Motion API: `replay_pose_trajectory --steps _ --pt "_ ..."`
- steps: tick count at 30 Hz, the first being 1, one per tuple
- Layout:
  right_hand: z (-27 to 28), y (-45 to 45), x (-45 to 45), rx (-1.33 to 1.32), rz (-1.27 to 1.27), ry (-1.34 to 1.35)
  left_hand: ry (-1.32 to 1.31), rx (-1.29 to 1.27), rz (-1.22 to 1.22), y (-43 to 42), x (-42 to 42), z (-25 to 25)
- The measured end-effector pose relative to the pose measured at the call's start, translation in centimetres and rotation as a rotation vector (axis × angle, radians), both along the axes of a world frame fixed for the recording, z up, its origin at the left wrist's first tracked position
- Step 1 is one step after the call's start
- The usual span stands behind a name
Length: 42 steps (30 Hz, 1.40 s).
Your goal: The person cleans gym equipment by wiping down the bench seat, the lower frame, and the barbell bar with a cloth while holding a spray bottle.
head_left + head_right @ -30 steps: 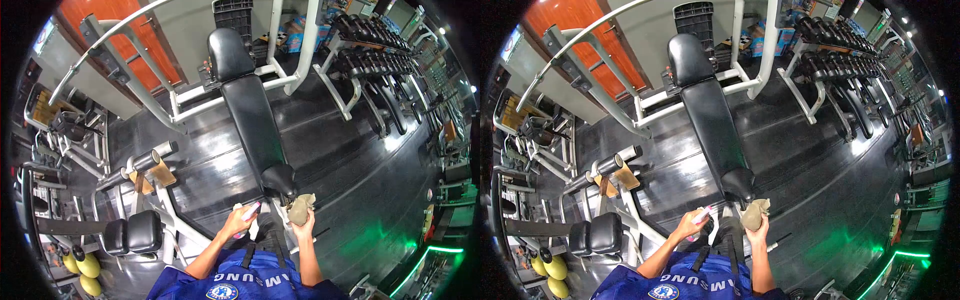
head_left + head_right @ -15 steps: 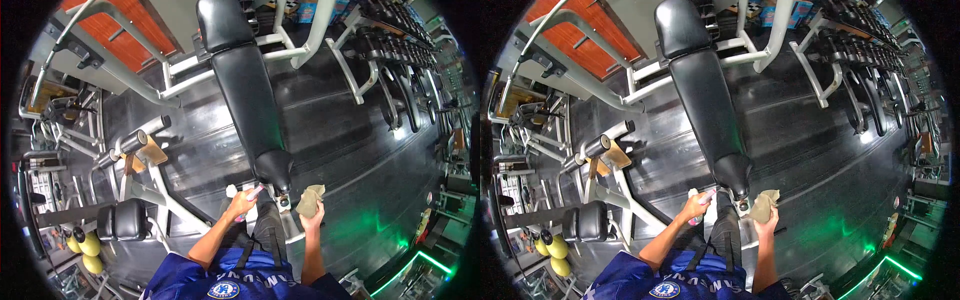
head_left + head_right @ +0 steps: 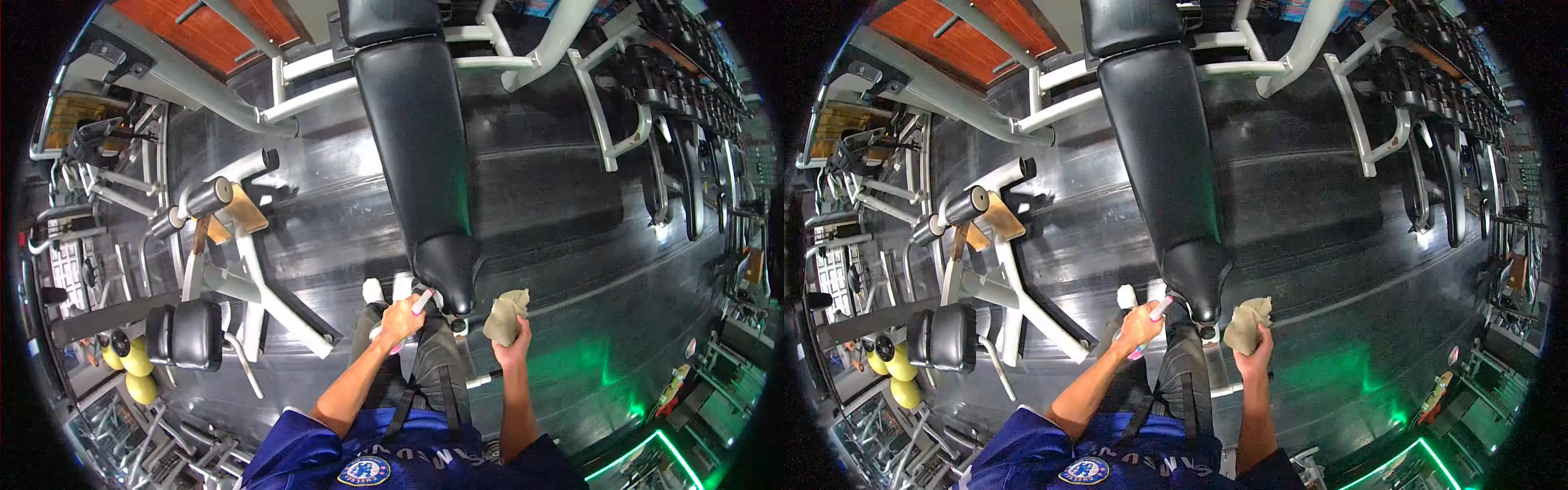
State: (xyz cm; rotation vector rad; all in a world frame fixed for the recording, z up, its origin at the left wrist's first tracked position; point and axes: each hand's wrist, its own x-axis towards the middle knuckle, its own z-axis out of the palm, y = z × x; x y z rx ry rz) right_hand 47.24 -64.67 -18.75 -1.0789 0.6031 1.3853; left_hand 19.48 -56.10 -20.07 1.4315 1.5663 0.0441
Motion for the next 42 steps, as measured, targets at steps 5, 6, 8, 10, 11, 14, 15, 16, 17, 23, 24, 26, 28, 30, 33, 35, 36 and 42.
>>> replay_pose_trajectory --steps 5,6,8,10,11,14,15,16,17,23,24,26,28,30,33,35,36,42 --pt "-0.3 2.9 0.0 -0.037 0.084 -0.041 0.050 0.013 0.064 0.4 -1.0 -1.5" --pt "-0.5 3.3 0.1 -0.035 0.096 -0.051 0.041 -0.012 0.058 0.6 -1.1 -1.5" --pt "-1.1 4.0 0.5 -0.032 0.117 -0.069 0.064 -0.043 0.023 0.9 -0.9 -1.6" --pt "-2.1 4.1 1.1 -0.034 0.125 -0.087 0.063 -0.063 -0.012 0.7 -0.3 -1.8" --pt "-2.7 4.3 1.5 -0.033 0.129 -0.098 0.049 -0.062 -0.028 0.8 0.1 -1.9" --pt "-4.5 5.2 2.3 -0.083 0.139 -0.155 -0.028 -0.051 -0.027 0.8 1.3 -2.1" --pt "-5.3 5.5 2.6 -0.066 0.196 -0.207 -0.058 -0.046 -0.019 0.9 1.6 -1.9" --pt "-6.1 5.7 2.9 -0.050 0.254 -0.259 -0.053 -0.033 -0.043 0.9 1.8 -1.8" --pt "-7.2 6.1 3.0 -0.032 0.312 -0.310 -0.047 -0.028 -0.034 1.1 2.0 -1.9" --pt "-13.5 8.4 0.9 -0.183 0.753 -1.184 -0.135 -0.019 0.071 0.3 0.5 -3.6" --pt "-12.9 9.5 -0.5 -0.265 0.887 -1.338 -0.138 -0.027 0.086 0.2 -0.1 -3.8" --pt "-13.2 10.7 -2.2 -0.203 0.993 -1.397 -0.135 -0.035 0.115 0.4 -1.2 -3.4" --pt "-12.5 12.0 -4.0 -0.081 0.982 -1.423 -0.138 -0.096 0.138 0.0 -2.4 -4.0" --pt "-13.5 12.4 -4.6 -0.107 0.993 -1.430 -0.139 -0.107 0.123 -0.4 -3.5 -4.5" --pt "-13.9 12.4 -5.7 0.099 1.098 -1.681 -0.142 -0.122 0.122 -0.4 -4.3 -4.4" --pt "-12.2 12.9 -6.5 0.397 1.273 -1.871 -0.146 -0.116 0.111 -0.3 -4.4 -4.1" --pt "-12.9 12.5 -6.5 0.522 1.428 -1.897 -0.155 -0.114 0.114 -0.5 -4.5 -4.3" --pt "-16.6 14.1 -4.2 0.229 1.635 -1.825 -0.175 -0.110 0.133 -1.3 -5.2 -5.0"
